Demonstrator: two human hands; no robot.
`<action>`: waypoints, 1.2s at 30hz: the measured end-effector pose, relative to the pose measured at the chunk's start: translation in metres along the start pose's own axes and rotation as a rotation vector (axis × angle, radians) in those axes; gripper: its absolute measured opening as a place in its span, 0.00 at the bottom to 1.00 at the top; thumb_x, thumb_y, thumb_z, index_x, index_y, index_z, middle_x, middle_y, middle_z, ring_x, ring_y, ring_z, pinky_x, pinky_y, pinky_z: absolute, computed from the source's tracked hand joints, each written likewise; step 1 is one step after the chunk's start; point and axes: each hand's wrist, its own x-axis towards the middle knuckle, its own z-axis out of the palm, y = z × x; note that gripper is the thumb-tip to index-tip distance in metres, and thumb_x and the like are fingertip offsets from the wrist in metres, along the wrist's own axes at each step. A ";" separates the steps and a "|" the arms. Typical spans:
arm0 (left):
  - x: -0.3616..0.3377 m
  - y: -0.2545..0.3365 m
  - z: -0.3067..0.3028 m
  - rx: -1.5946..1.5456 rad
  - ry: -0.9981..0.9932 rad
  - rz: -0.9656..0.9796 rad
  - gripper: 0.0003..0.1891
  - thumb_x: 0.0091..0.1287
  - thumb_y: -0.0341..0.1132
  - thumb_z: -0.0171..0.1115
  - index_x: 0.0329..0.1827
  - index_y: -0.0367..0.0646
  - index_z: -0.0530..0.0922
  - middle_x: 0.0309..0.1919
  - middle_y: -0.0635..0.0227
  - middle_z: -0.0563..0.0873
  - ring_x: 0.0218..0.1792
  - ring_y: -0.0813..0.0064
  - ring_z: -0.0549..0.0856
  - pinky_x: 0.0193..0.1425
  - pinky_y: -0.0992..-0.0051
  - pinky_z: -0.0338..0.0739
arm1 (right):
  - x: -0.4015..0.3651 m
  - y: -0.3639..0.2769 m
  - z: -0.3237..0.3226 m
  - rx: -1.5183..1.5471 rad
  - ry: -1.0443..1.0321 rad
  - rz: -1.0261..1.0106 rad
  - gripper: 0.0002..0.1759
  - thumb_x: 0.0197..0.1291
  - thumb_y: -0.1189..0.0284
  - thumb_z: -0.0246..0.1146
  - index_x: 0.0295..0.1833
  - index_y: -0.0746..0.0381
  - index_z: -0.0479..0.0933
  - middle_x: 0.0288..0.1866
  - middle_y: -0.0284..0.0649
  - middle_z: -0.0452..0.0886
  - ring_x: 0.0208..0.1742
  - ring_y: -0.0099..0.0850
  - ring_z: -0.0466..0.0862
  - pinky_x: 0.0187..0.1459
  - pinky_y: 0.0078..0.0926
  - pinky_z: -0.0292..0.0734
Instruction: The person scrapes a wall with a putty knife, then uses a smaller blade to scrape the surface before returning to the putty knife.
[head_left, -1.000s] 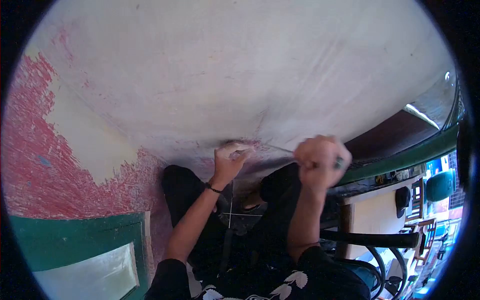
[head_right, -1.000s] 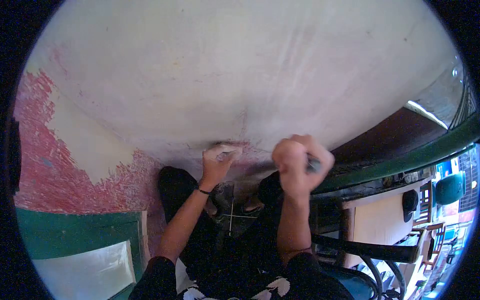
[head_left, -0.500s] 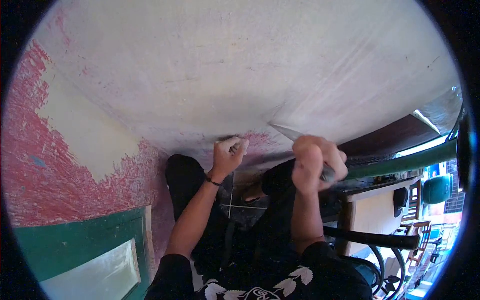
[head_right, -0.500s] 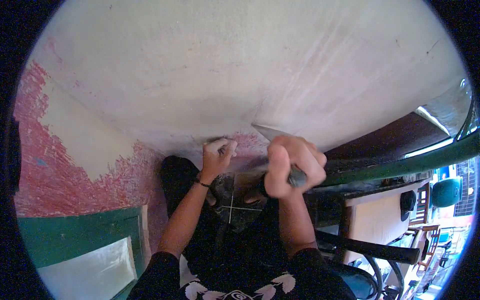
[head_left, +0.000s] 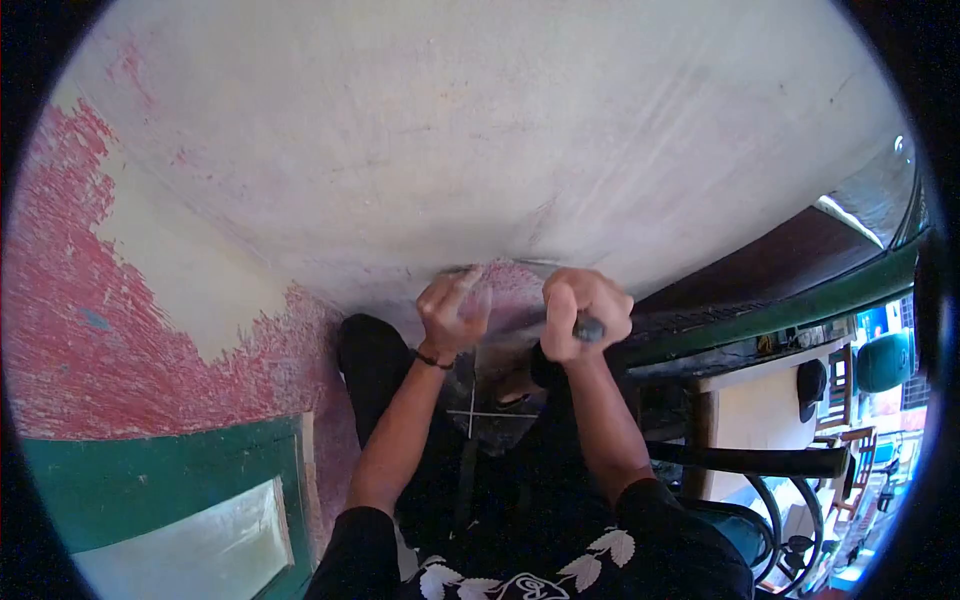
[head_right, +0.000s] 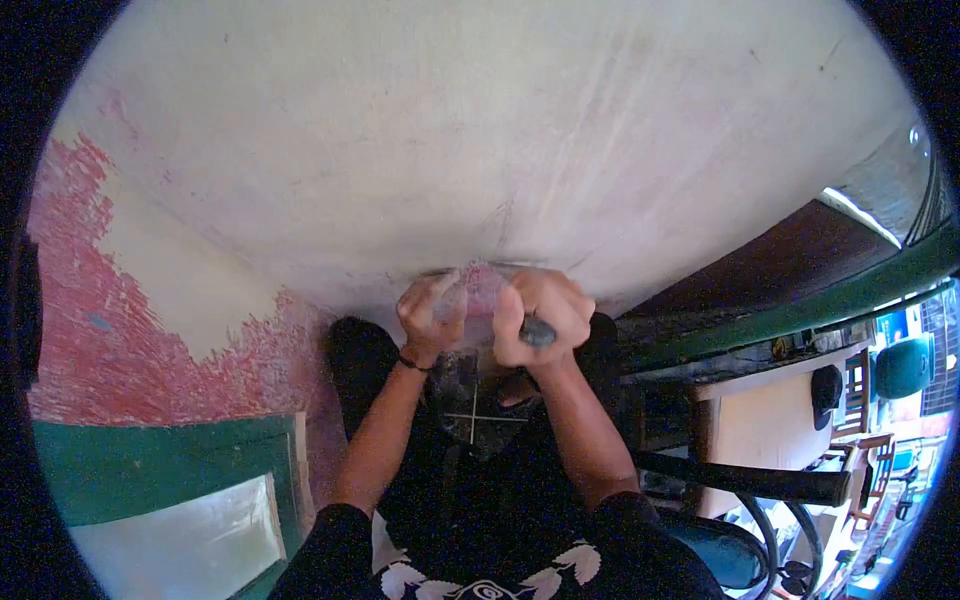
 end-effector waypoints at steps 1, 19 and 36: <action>0.007 0.001 -0.003 0.064 -0.011 0.044 0.15 0.60 0.34 0.69 0.50 0.43 0.87 0.42 0.58 0.89 0.43 0.58 0.87 0.50 0.64 0.81 | 0.002 0.001 0.003 0.001 -0.026 -0.044 0.11 0.53 0.79 0.62 0.20 0.67 0.72 0.17 0.43 0.79 0.17 0.33 0.80 0.26 0.29 0.79; -0.018 -0.013 0.014 0.455 0.036 0.044 0.35 0.65 0.49 0.66 0.77 0.59 0.69 0.79 0.40 0.53 0.80 0.35 0.48 0.77 0.31 0.45 | 0.021 -0.005 -0.006 0.075 0.048 -0.019 0.13 0.53 0.82 0.63 0.19 0.65 0.70 0.17 0.43 0.78 0.16 0.34 0.79 0.24 0.30 0.76; -0.010 -0.027 -0.009 0.571 -0.062 0.171 0.30 0.65 0.44 0.65 0.73 0.66 0.74 0.79 0.43 0.55 0.80 0.38 0.50 0.78 0.32 0.42 | 0.035 -0.009 -0.013 0.055 -0.037 -0.073 0.16 0.58 0.79 0.63 0.19 0.64 0.68 0.15 0.42 0.76 0.15 0.32 0.77 0.22 0.27 0.73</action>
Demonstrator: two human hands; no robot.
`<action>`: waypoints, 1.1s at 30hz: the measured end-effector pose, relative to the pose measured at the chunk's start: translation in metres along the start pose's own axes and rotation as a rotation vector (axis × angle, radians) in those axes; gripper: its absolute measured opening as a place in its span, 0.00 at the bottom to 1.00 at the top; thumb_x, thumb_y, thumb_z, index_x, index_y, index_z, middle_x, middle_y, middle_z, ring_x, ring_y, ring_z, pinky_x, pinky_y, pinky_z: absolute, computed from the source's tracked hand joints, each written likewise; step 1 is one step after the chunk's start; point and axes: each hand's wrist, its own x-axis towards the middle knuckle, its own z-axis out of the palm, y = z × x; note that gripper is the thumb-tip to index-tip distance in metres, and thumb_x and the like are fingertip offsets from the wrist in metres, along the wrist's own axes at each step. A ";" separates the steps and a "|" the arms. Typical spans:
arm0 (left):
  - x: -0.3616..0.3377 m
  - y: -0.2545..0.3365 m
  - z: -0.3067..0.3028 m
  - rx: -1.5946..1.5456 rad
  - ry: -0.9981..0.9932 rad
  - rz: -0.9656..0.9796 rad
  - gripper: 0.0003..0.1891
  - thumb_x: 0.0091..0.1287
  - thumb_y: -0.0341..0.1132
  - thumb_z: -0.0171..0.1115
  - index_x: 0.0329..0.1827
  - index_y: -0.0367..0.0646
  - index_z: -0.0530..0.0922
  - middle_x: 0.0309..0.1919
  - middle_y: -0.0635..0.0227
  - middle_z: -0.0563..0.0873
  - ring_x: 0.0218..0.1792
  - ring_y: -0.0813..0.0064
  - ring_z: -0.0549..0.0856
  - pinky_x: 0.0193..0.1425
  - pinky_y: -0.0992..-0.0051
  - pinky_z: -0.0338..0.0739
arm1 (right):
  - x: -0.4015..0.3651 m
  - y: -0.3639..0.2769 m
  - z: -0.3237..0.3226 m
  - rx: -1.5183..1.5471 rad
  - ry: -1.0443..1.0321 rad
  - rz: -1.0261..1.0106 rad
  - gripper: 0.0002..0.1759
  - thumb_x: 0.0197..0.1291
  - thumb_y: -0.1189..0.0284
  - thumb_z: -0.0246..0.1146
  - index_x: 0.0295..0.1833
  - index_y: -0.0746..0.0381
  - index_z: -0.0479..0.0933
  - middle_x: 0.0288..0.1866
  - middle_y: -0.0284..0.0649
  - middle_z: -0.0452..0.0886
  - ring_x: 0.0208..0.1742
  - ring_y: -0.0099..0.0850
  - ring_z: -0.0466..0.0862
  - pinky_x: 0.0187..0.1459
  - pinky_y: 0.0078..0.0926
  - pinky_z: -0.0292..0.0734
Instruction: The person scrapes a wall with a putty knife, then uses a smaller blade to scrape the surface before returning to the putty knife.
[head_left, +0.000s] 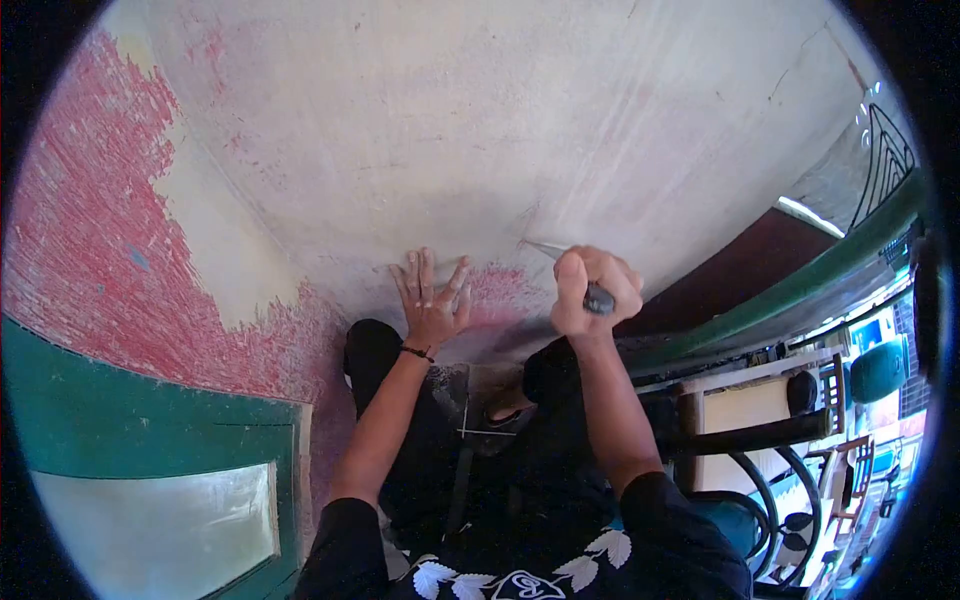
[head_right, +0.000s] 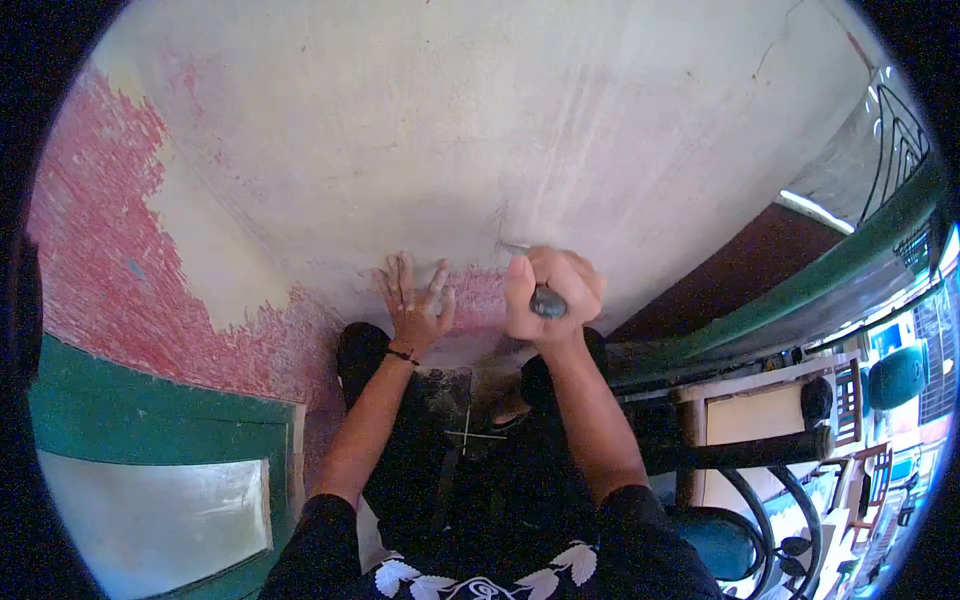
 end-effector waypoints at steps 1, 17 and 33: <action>0.001 0.003 -0.001 -0.006 0.010 -0.019 0.30 0.65 0.44 0.65 0.73 0.66 0.74 0.79 0.42 0.55 0.80 0.37 0.50 0.78 0.32 0.42 | 0.001 0.000 -0.001 -0.023 -0.012 0.054 0.15 0.56 0.80 0.64 0.19 0.63 0.69 0.16 0.43 0.77 0.16 0.34 0.79 0.22 0.27 0.73; 0.001 0.012 -0.014 -0.069 -0.028 -0.124 0.30 0.66 0.44 0.63 0.74 0.60 0.73 0.79 0.38 0.53 0.80 0.35 0.50 0.78 0.32 0.42 | -0.012 0.003 -0.004 -0.007 -0.037 0.084 0.14 0.56 0.81 0.64 0.19 0.65 0.70 0.16 0.42 0.77 0.16 0.34 0.79 0.24 0.26 0.74; -0.004 0.016 -0.011 -0.070 -0.043 -0.164 0.31 0.66 0.44 0.64 0.75 0.64 0.72 0.79 0.39 0.54 0.80 0.35 0.50 0.78 0.32 0.44 | -0.015 0.005 -0.009 -0.034 0.060 -0.030 0.11 0.52 0.81 0.65 0.19 0.66 0.73 0.18 0.44 0.79 0.18 0.38 0.80 0.25 0.28 0.76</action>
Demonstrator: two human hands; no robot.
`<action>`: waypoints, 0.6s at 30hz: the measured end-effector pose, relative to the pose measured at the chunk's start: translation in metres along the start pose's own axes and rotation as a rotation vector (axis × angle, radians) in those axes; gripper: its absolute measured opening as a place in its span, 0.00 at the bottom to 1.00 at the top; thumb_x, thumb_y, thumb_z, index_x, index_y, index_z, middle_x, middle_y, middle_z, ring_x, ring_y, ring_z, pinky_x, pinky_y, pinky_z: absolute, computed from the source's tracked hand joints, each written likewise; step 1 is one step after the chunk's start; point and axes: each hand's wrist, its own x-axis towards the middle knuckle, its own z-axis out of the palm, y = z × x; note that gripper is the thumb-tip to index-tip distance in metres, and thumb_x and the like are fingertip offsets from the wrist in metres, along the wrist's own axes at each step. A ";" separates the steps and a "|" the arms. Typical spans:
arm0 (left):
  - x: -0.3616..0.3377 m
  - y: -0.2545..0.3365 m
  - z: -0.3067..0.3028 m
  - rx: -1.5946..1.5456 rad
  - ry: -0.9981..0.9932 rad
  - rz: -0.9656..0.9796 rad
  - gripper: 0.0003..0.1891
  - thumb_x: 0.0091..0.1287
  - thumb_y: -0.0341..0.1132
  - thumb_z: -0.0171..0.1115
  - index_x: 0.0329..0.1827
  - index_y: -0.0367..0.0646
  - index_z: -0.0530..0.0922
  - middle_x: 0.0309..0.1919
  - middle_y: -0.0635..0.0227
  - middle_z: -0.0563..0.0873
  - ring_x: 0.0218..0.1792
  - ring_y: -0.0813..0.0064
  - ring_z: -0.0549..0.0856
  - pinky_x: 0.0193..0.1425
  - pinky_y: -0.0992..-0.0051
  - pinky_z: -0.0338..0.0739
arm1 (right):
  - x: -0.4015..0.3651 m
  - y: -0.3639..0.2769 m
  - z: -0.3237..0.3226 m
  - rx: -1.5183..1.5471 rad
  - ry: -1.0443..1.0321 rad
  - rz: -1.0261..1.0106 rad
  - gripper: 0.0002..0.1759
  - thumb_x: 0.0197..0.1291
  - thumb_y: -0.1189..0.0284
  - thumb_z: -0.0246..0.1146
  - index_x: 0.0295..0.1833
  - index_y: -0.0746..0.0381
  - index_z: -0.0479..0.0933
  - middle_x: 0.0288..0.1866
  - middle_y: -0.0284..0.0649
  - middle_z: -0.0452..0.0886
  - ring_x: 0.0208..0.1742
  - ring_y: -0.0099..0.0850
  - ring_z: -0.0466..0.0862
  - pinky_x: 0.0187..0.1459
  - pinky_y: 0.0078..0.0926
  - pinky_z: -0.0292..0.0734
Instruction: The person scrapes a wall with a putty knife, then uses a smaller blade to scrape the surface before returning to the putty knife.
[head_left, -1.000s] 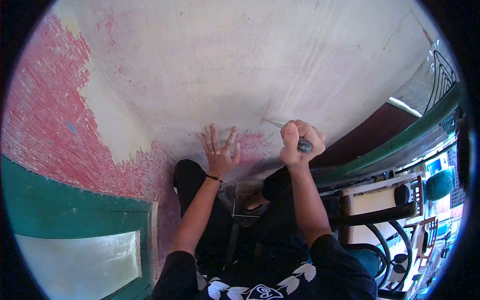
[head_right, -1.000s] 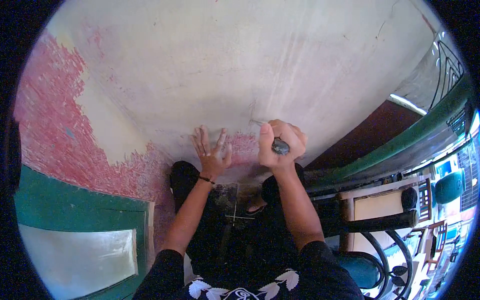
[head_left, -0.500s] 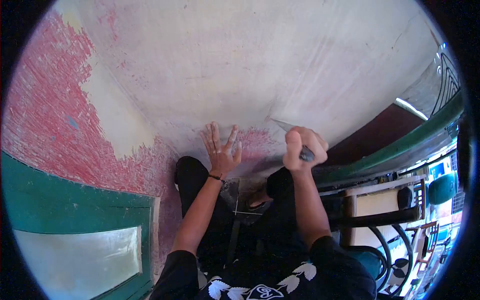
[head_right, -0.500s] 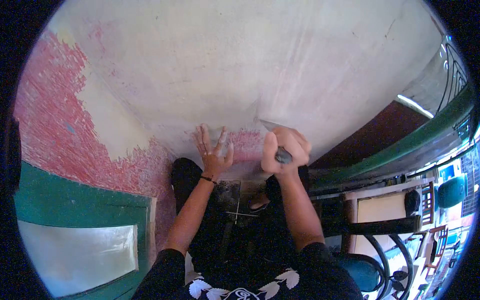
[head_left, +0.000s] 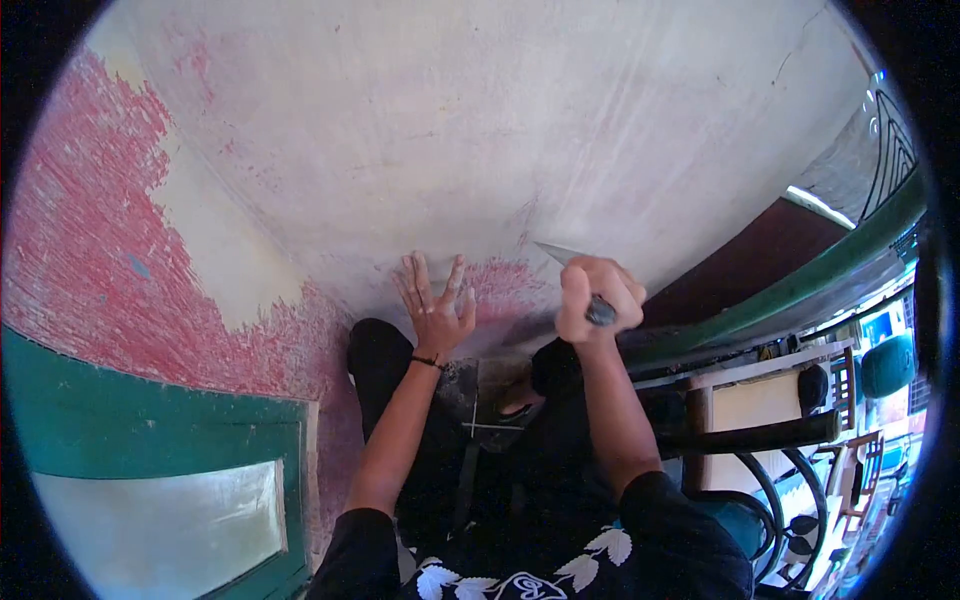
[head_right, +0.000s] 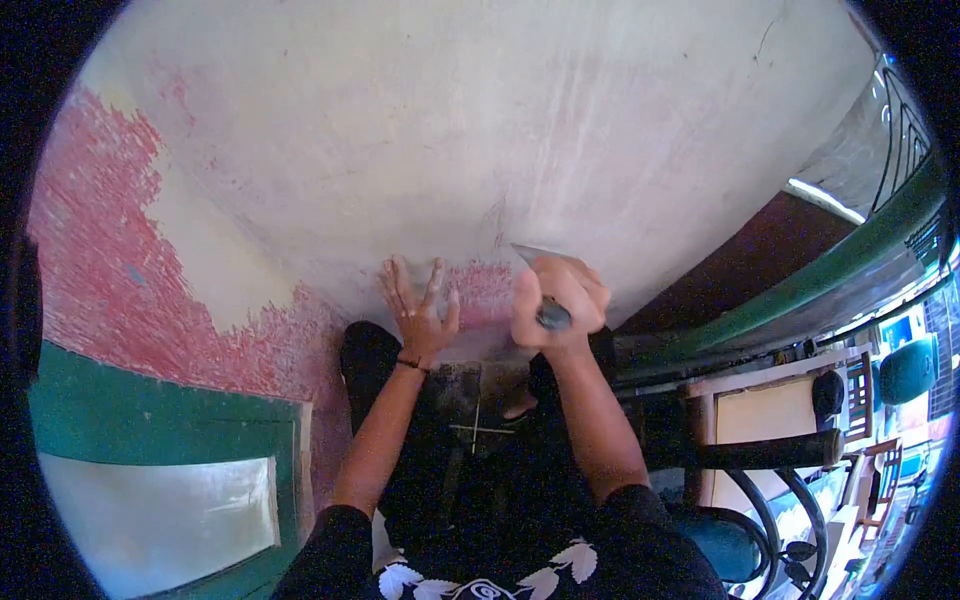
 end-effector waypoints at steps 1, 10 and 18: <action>-0.001 0.002 -0.002 -0.013 0.000 -0.005 0.31 0.66 0.44 0.63 0.75 0.65 0.72 0.78 0.40 0.55 0.80 0.36 0.50 0.78 0.31 0.44 | 0.002 -0.003 0.000 0.015 -0.097 0.042 0.11 0.52 0.82 0.64 0.19 0.66 0.72 0.18 0.43 0.78 0.17 0.37 0.80 0.25 0.29 0.77; -0.001 -0.001 -0.004 0.028 -0.014 0.025 0.31 0.66 0.43 0.64 0.75 0.61 0.73 0.79 0.36 0.53 0.79 0.34 0.50 0.79 0.35 0.44 | -0.001 0.006 -0.008 0.052 0.013 0.032 0.14 0.57 0.80 0.64 0.20 0.65 0.71 0.17 0.43 0.78 0.17 0.32 0.79 0.24 0.28 0.76; 0.002 -0.003 -0.006 0.013 -0.007 0.005 0.31 0.65 0.42 0.64 0.74 0.65 0.73 0.78 0.41 0.55 0.80 0.37 0.52 0.79 0.35 0.46 | -0.011 0.009 -0.011 0.134 0.074 0.041 0.14 0.61 0.77 0.63 0.22 0.68 0.74 0.17 0.39 0.79 0.16 0.28 0.76 0.21 0.26 0.71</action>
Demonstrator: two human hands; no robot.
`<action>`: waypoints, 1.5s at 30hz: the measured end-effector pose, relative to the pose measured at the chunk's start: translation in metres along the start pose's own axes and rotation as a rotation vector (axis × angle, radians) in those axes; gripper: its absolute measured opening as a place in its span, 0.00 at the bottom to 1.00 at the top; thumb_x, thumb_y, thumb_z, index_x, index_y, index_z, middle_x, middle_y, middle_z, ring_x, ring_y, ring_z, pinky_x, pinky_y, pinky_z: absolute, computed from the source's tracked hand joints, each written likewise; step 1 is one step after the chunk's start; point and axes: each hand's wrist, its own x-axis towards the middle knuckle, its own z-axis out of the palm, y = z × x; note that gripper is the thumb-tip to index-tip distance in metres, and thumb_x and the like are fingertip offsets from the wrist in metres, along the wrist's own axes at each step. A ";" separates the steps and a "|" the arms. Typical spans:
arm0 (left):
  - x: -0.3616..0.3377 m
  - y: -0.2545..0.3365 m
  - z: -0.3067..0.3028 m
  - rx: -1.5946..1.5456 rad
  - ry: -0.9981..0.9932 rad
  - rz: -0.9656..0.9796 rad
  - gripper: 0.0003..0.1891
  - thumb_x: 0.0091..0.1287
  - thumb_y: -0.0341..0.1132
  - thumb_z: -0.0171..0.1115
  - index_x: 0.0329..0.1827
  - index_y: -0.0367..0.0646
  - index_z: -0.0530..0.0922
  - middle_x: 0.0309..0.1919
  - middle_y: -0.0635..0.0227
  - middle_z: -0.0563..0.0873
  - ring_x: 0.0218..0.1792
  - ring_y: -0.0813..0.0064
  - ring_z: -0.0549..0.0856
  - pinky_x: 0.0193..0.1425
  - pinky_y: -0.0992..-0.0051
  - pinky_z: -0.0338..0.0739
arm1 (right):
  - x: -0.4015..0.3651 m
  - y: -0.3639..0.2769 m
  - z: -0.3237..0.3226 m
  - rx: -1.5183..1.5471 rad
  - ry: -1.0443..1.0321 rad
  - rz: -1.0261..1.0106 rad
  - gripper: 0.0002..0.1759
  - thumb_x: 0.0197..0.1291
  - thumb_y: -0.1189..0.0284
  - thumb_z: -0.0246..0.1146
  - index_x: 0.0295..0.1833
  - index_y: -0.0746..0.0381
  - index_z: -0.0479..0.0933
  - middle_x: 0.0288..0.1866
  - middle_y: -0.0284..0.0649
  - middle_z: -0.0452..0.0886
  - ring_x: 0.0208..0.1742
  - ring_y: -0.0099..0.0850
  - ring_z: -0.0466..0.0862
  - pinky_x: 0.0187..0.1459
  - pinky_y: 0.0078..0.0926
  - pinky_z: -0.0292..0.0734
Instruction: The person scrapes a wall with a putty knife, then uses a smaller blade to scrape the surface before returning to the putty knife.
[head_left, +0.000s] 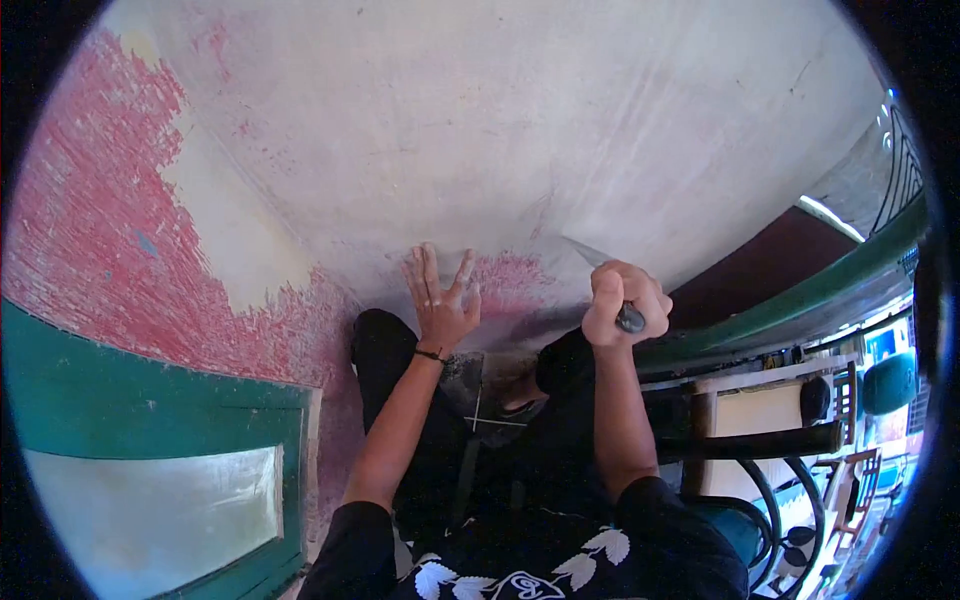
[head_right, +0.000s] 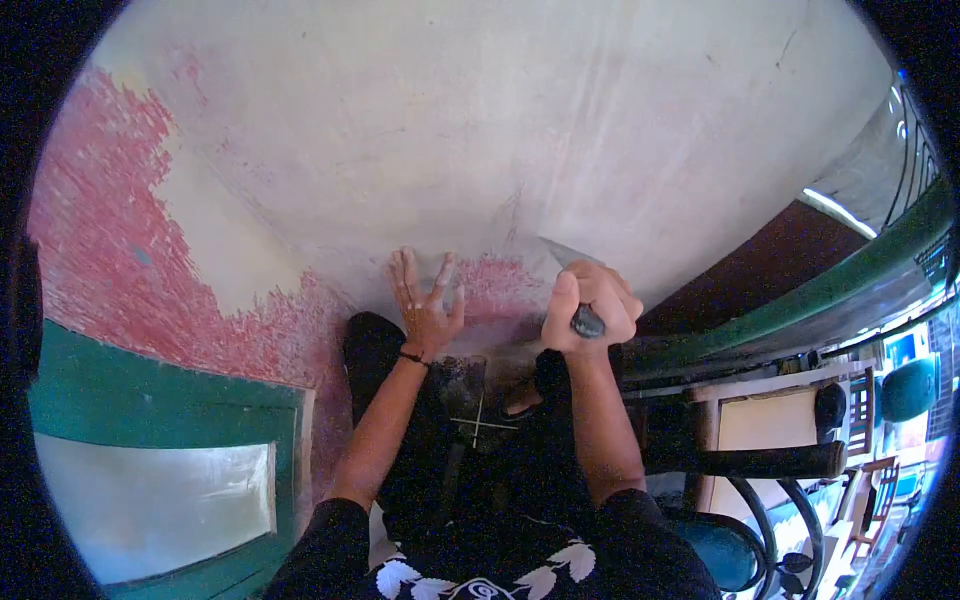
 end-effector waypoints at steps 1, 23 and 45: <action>-0.004 0.002 -0.003 -0.006 -0.015 -0.004 0.31 0.64 0.41 0.64 0.74 0.65 0.73 0.79 0.41 0.56 0.80 0.38 0.52 0.79 0.35 0.46 | -0.001 0.003 -0.001 -0.138 -0.032 0.003 0.14 0.62 0.78 0.62 0.22 0.68 0.73 0.16 0.39 0.77 0.16 0.29 0.76 0.22 0.28 0.72; -0.009 0.001 0.001 -0.004 0.000 0.001 0.31 0.65 0.40 0.64 0.74 0.65 0.74 0.78 0.39 0.55 0.79 0.35 0.53 0.79 0.37 0.50 | 0.003 0.005 -0.014 -0.058 0.012 0.000 0.16 0.59 0.78 0.63 0.19 0.66 0.70 0.15 0.44 0.77 0.15 0.32 0.77 0.23 0.27 0.75; -0.006 -0.001 0.001 0.010 0.000 0.030 0.32 0.65 0.41 0.63 0.75 0.65 0.72 0.78 0.40 0.56 0.80 0.37 0.52 0.79 0.36 0.50 | 0.009 0.010 -0.026 -0.083 0.037 0.047 0.18 0.58 0.77 0.64 0.17 0.65 0.67 0.14 0.41 0.76 0.15 0.31 0.77 0.24 0.26 0.75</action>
